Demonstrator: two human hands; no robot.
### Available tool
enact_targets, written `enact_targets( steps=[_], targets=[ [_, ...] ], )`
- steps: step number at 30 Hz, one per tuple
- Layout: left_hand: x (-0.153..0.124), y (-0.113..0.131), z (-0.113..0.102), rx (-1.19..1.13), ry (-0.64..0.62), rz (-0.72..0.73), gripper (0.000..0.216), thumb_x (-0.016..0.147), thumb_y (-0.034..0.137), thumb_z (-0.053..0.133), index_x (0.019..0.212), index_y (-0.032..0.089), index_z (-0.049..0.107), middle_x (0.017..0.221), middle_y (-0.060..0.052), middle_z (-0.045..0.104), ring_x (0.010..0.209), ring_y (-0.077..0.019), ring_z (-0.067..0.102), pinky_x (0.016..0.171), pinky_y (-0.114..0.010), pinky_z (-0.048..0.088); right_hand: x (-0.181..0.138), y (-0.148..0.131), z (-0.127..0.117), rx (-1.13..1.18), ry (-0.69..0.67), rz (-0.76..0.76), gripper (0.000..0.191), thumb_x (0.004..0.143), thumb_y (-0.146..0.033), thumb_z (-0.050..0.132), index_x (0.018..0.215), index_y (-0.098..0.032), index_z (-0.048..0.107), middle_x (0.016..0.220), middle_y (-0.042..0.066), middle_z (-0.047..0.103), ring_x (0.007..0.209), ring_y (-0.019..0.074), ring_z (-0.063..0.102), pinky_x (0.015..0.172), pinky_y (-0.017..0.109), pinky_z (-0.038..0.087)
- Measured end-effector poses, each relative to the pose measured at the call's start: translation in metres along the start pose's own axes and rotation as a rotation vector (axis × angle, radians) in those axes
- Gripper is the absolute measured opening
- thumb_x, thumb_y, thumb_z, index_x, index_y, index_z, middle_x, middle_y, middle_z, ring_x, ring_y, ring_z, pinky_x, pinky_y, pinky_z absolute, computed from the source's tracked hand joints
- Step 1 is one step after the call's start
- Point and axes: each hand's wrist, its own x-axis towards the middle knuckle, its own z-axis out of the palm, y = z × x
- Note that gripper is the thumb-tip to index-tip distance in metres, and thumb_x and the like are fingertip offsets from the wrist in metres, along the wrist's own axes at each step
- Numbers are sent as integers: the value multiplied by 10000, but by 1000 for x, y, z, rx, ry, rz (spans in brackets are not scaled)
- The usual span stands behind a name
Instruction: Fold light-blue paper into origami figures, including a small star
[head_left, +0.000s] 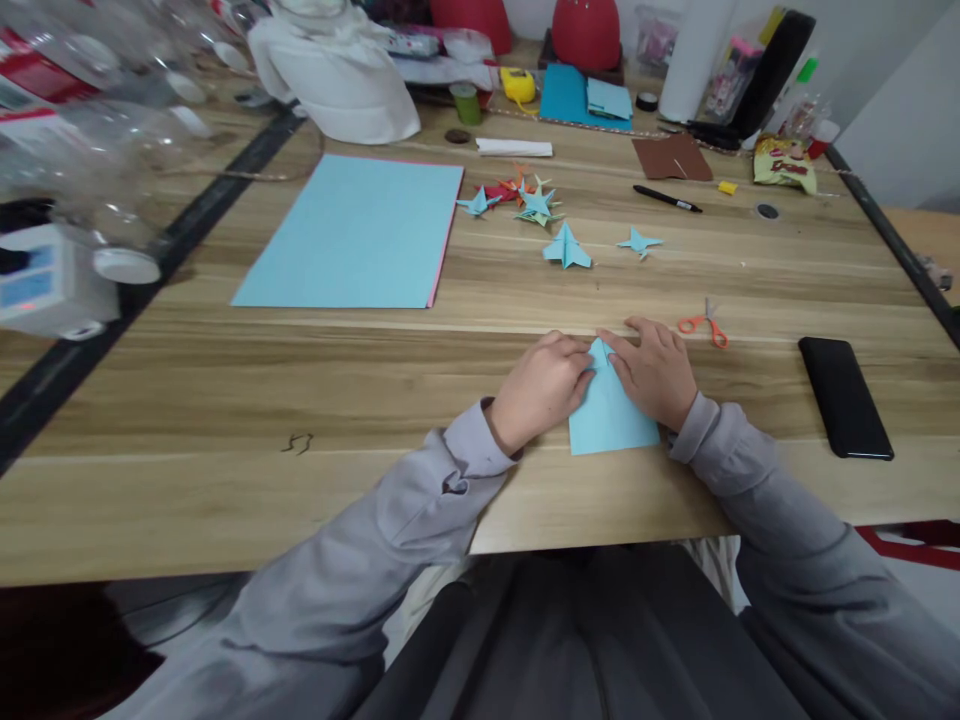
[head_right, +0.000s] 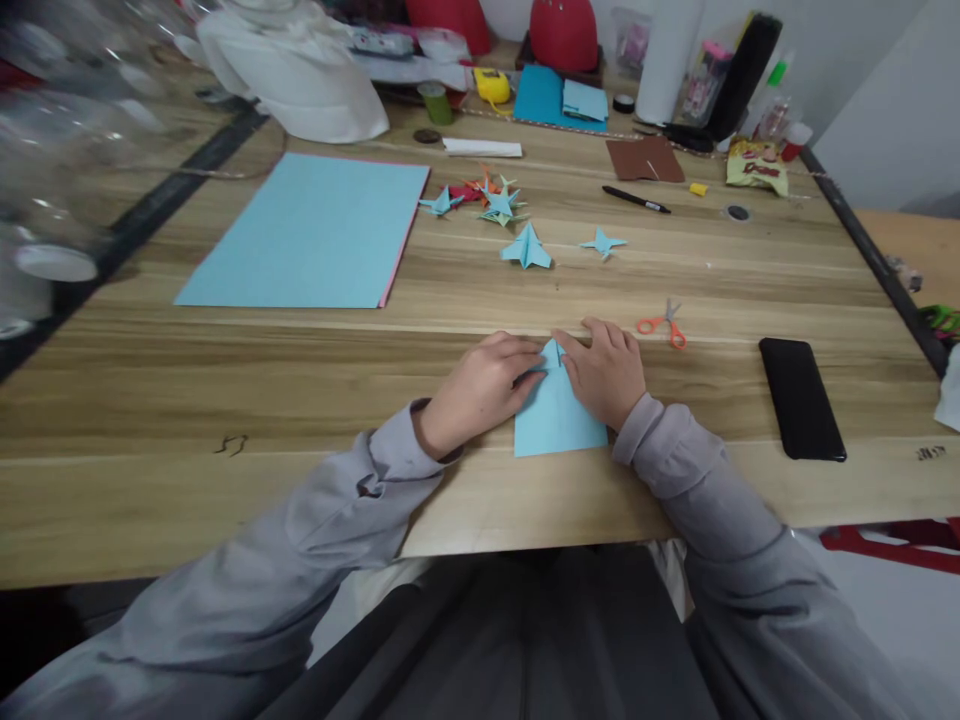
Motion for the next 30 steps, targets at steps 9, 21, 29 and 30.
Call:
enact_targets(
  steps=[9,21,29,30],
  targets=[
    [0,2,0,51,-64,63,236,890,100,492,826,116,719,888,-129,712,842,-213,612,853,-403,507,1,-3,0,27,-1,52,424,992,-353,416,1386,-306,565,1384,121,542,1229,286,479,1012,424,331],
    [4,-6,0,-33,-50,119,221,917,126,475,907,133,695,1180,-143,697,1072,-245,611,964,-426,514,-2,-2,4,28,31,14,458,987,-349,402,1407,-226,535,1380,153,550,1241,299,471,1016,427,335],
    [1,-16,1,-79,-76,158,314,920,117,475,1075,178,740,1282,-124,662,1129,-241,589,992,-436,504,-3,-2,2,44,17,10,440,992,-365,405,1388,-255,563,1399,148,533,1257,301,463,1025,443,333],
    [1,-17,1,-84,-78,164,314,919,115,475,1069,174,745,1286,-125,661,1132,-243,588,992,-435,506,-3,-2,2,47,17,11,434,992,-358,405,1381,-256,571,1399,147,532,1258,301,462,1026,445,332]
  ],
)
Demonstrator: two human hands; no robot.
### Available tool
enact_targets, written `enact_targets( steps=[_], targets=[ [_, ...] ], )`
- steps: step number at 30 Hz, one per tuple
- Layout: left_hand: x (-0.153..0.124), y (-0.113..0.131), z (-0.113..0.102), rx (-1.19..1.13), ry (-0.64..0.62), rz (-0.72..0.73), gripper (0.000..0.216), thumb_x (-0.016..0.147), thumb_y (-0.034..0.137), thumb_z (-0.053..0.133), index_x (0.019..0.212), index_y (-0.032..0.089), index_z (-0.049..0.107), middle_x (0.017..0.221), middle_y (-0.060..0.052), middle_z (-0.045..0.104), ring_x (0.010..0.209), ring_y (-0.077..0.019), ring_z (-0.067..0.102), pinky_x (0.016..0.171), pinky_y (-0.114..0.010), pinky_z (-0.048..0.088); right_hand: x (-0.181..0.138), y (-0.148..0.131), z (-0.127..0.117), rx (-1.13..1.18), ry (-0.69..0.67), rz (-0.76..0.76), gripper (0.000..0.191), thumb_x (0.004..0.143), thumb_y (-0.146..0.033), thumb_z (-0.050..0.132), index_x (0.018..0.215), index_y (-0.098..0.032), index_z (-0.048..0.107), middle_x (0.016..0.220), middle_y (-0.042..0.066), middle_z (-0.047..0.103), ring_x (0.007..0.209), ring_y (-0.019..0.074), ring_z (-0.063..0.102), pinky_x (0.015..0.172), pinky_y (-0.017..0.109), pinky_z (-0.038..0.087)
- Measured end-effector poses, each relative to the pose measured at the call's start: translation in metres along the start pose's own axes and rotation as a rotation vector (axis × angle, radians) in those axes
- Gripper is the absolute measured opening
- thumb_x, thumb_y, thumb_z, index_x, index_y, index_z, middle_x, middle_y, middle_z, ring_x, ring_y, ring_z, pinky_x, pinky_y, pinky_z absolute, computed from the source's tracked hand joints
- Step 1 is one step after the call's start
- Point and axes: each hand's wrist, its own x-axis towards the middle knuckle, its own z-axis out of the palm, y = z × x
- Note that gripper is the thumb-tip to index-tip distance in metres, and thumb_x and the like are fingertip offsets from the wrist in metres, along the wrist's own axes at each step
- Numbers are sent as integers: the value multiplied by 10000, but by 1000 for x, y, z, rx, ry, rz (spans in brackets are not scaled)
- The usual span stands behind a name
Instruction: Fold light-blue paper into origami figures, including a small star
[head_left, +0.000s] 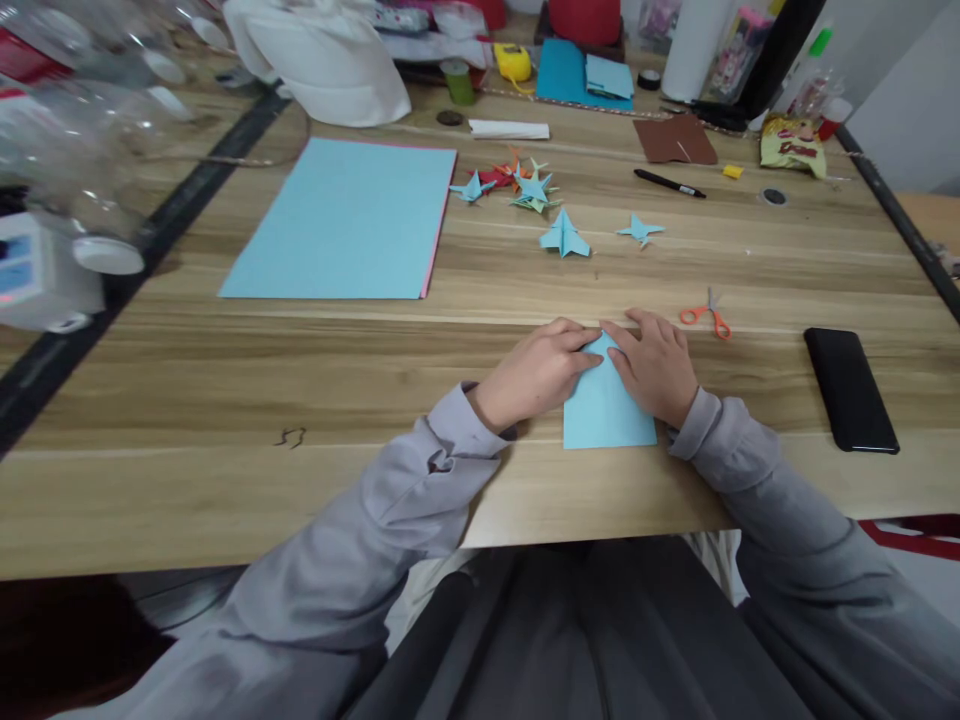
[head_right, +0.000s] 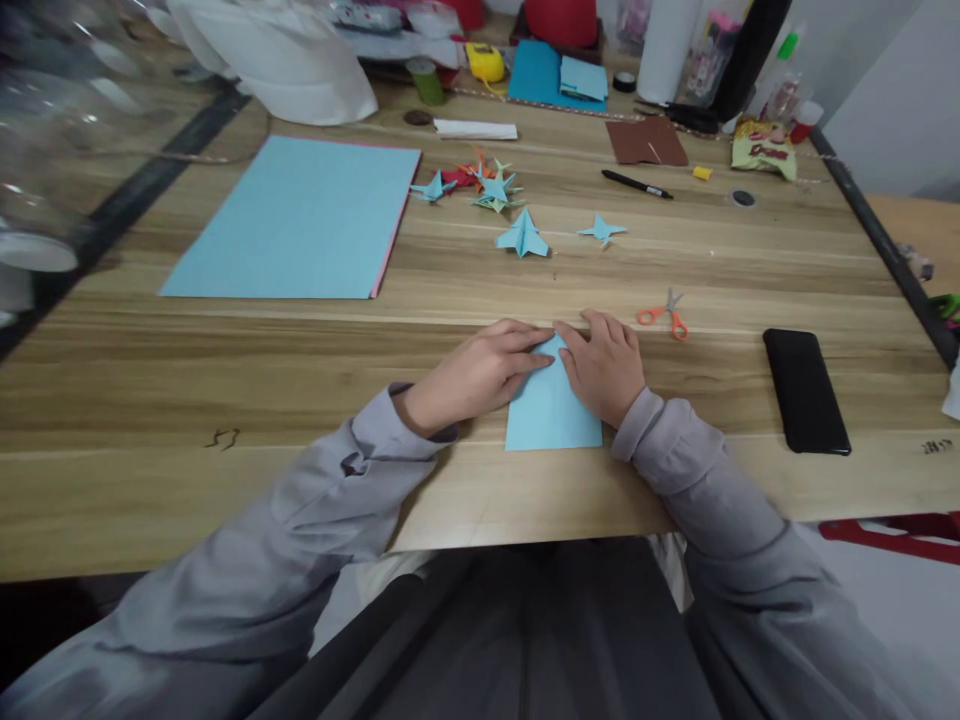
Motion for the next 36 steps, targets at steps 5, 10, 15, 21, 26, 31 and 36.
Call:
enact_targets(
  steps=[5,10,15,21,26,31,36],
  targets=[
    [0,-2,-1,-5,-3,4,322,917,105,479,1071,181,751,1294,-115,664,1139,-245,589,989,-436,514,0,0,1,11,8,0,430,988,-348,412,1374,-261,580,1399,144,532,1256,300,464,1024,450,332],
    [0,-2,-1,-15,0,4,320,920,111,483,1085,177,750,1294,-122,665,1146,-250,592,992,-443,514,0,-1,0,-2,7,11,434,987,-360,409,1372,-259,581,1397,145,534,1252,298,467,1022,443,334],
    [0,-1,0,-30,2,-5,321,915,107,490,1069,205,754,1278,-101,678,1143,-239,596,998,-451,512,0,0,1,-2,18,7,430,981,-349,418,1370,-265,584,1386,143,537,1237,302,468,1013,446,333],
    [1,0,-2,-7,0,25,314,923,123,475,1079,157,746,1277,-135,670,1127,-254,588,986,-442,513,0,1,1,-2,16,-3,433,983,-370,420,1370,-265,584,1389,143,536,1245,301,467,1020,445,329],
    [0,0,-1,-12,0,14,322,906,111,491,1103,178,737,1268,-136,667,1126,-247,584,976,-448,510,0,2,2,-28,-1,-10,442,985,-384,409,1381,-270,569,1399,141,523,1253,300,454,1022,436,323],
    [0,-1,0,-1,-3,15,331,900,107,490,1113,184,732,1270,-119,666,1120,-240,581,979,-434,503,0,2,2,-21,11,-13,444,981,-383,418,1381,-267,571,1390,142,528,1241,305,459,1013,443,325],
    [0,0,-1,7,-3,25,331,905,109,479,1109,163,733,1269,-129,668,1111,-245,585,976,-426,506,0,1,1,-39,-7,-8,444,987,-379,408,1391,-281,563,1395,138,526,1249,301,455,1014,435,328]
  ],
)
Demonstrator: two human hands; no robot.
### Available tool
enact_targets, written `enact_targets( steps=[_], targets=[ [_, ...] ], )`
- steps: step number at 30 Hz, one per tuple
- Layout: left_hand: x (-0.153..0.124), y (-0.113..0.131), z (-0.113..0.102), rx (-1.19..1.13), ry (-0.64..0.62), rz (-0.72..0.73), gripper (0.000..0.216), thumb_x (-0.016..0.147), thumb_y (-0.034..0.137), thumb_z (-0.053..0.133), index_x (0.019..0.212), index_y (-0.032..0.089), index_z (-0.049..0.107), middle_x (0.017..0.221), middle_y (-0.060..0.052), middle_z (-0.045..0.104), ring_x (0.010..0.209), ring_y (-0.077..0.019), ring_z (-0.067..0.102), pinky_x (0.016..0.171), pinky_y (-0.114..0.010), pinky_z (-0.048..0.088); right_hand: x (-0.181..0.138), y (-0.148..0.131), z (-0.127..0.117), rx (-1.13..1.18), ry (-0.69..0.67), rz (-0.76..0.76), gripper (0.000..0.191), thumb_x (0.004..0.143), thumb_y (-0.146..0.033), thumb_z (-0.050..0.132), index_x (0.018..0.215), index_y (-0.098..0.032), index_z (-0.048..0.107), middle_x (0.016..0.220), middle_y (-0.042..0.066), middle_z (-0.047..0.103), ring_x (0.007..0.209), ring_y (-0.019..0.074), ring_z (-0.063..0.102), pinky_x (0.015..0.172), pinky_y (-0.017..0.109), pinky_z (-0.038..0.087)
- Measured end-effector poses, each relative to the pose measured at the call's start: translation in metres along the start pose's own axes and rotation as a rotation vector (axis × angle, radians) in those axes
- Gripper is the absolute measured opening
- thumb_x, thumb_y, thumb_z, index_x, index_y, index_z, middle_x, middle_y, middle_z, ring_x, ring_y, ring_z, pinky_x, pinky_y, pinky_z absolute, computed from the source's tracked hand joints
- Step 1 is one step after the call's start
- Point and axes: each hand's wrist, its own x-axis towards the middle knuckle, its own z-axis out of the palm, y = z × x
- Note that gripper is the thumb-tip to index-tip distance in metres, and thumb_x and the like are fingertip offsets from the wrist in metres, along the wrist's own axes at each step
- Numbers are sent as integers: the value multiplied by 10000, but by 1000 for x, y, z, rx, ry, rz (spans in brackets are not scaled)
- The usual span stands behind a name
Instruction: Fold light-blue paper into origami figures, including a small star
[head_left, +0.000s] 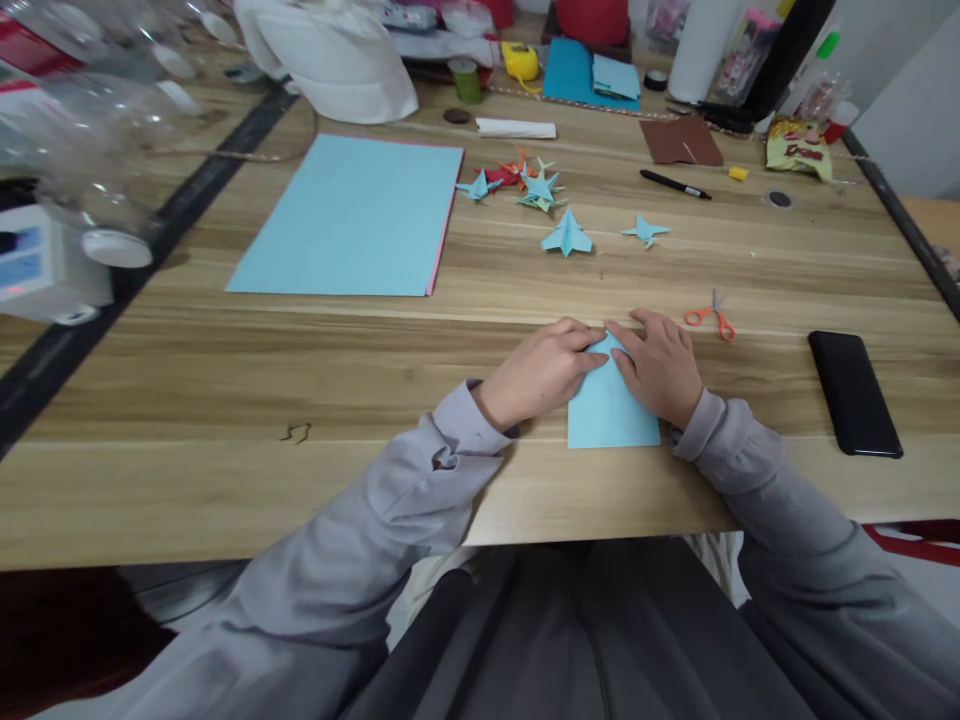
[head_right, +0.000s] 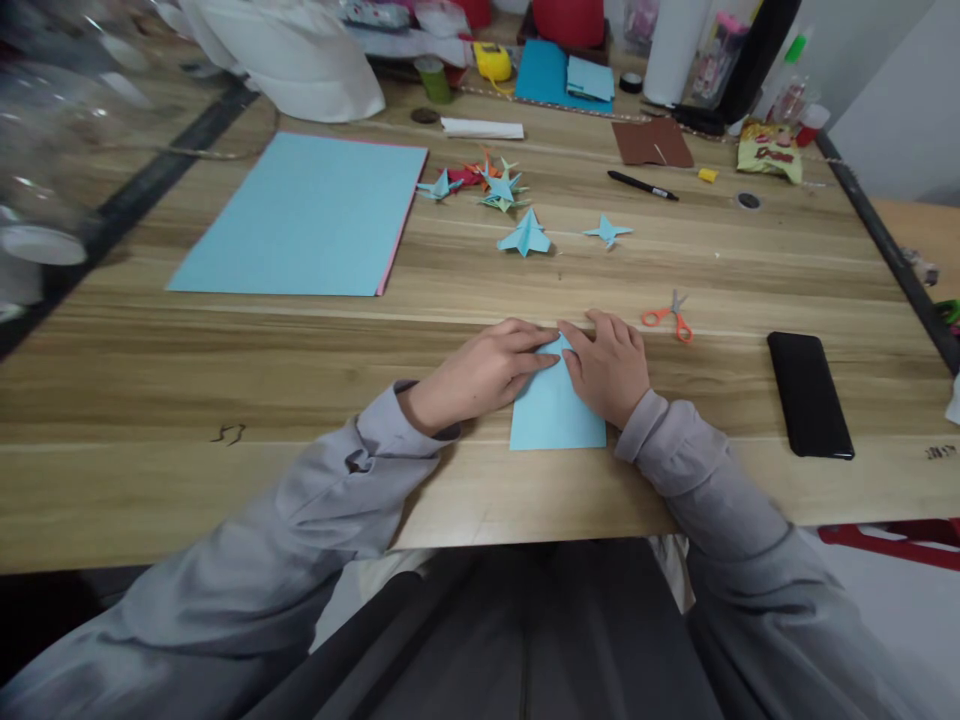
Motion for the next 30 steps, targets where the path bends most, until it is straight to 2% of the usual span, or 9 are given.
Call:
enact_targets(
  steps=[8,16,26,30],
  targets=[
    [0,1,-1,19,-18,-2,328,907,121,485,1114,184,731,1281,-127,664,1132,-247,585,991,-438,499,1,-2,-2,11,9,11,495,980,-383,421,1445,-231,491,1379,153,547,1237,309,473,1013,439,345],
    [1,2,-1,50,-26,4,313,895,107,503,1100,147,737,1270,-138,664,1099,-260,584,972,-427,511,0,-1,-2,-12,1,-6,405,991,-375,415,1318,-256,620,1396,138,545,1246,296,478,1017,434,346],
    [1,2,-1,60,-30,-4,323,891,115,514,1125,154,732,1292,-145,656,1120,-260,578,984,-441,505,1,-2,-2,-2,17,-4,463,990,-382,427,1413,-226,534,1380,154,563,1246,301,492,1005,436,363],
    [1,3,-1,65,-34,-9,315,888,110,512,1100,164,739,1274,-137,663,1114,-259,580,965,-440,513,1,-1,-3,0,11,-13,403,993,-363,425,1340,-269,608,1384,138,560,1247,300,492,1006,440,361]
  ],
)
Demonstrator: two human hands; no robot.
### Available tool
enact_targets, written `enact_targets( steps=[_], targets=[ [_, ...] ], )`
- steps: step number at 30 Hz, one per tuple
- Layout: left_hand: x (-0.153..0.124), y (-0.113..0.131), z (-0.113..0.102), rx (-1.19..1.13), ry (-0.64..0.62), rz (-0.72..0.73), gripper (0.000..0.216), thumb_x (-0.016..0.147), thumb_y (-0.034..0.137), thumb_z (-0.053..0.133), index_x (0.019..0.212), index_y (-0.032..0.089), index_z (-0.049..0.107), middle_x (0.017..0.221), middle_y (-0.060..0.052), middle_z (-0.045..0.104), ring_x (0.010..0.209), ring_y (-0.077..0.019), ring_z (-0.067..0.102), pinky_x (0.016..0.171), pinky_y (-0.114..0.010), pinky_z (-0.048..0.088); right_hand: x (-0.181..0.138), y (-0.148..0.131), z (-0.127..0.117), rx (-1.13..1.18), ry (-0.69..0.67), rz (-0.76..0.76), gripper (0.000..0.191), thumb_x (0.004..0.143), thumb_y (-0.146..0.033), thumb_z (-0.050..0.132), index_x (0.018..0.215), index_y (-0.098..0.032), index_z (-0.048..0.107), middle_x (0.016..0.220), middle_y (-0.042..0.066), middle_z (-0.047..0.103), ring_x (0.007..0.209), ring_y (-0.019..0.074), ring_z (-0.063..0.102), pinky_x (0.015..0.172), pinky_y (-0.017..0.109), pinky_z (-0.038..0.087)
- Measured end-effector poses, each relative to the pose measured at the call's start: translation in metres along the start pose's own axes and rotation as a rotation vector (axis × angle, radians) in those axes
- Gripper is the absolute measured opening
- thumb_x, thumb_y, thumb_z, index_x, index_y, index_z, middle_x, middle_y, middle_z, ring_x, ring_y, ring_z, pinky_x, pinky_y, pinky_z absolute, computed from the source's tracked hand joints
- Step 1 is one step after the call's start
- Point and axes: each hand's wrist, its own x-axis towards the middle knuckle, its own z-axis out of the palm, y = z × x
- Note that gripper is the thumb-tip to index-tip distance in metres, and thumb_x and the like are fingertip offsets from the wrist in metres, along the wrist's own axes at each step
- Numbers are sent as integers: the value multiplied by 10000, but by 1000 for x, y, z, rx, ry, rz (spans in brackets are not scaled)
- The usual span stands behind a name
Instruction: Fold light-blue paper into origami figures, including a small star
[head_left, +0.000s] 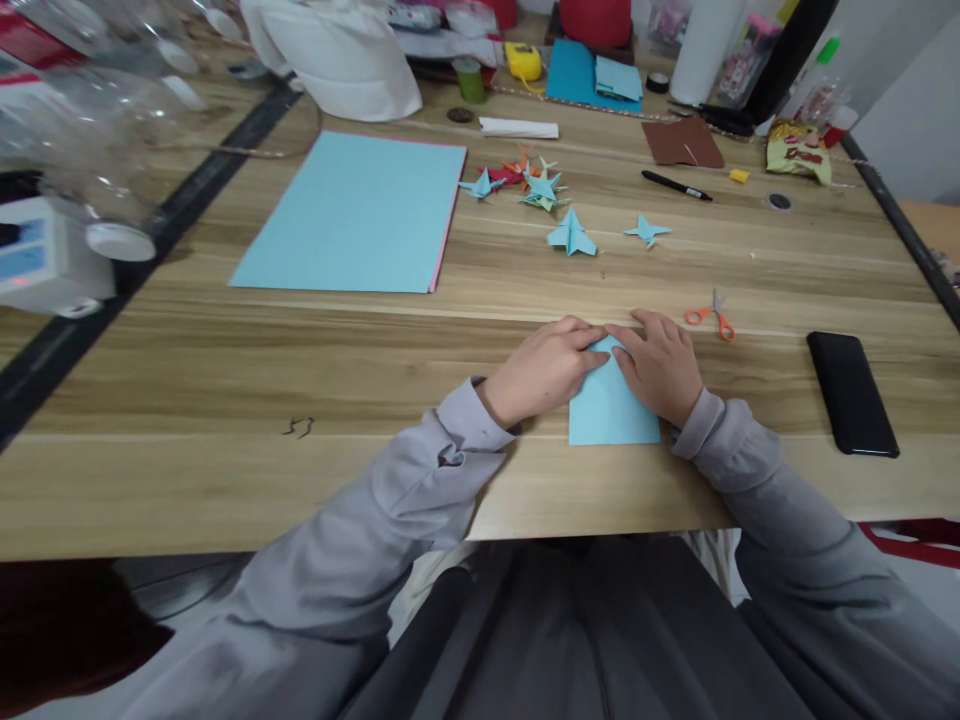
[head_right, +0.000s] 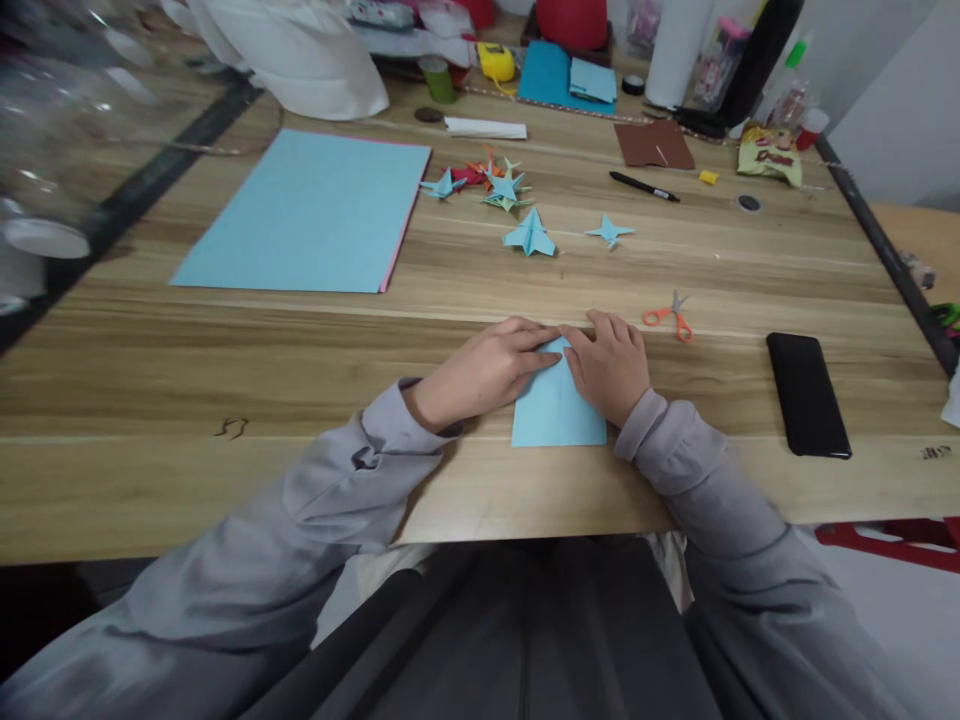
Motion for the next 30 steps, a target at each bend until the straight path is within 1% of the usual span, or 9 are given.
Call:
enact_targets(
  steps=[6,10,16,20,25,30],
  targets=[
    [0,0,0,9,1,1,306,895,112,507,1089,161,738,1216,-137,685,1107,-259,585,957,-436,518,0,1,1,23,5,10,382,988,-359,444,1308,-284,639,1387,134,559,1250,302,489,1008,441,357],
    [0,0,1,14,1,12,307,905,120,496,1089,138,740,1223,-149,680,1108,-271,586,961,-440,516,0,0,1,23,3,14,385,986,-364,443,1305,-277,641,1382,135,557,1247,302,482,1012,442,346],
    [-1,-1,2,-10,4,1,325,902,124,501,1131,172,728,1257,-136,674,1104,-258,580,955,-448,514,0,-1,0,26,13,8,392,979,-380,445,1296,-264,643,1380,142,555,1235,308,476,1000,448,343],
    [-1,-1,2,-2,-1,6,322,902,123,510,1135,158,729,1306,-132,651,1100,-258,583,964,-435,512,0,-1,-1,7,-9,15,396,979,-390,443,1301,-264,638,1389,140,548,1243,302,471,1003,445,344],
    [0,1,-1,0,-33,-10,324,892,112,521,1138,148,729,1272,-131,671,1117,-268,582,966,-435,514,0,-2,-3,1,-21,12,393,983,-381,445,1304,-263,639,1384,144,555,1246,302,475,993,441,348],
    [1,3,-3,-9,-43,-27,348,898,102,503,1163,170,718,1279,-114,674,1155,-251,582,992,-429,506,2,-5,-8,-39,-48,-12,407,1005,-371,392,1317,-259,629,1380,157,561,1229,303,493,972,444,349]
  ],
)
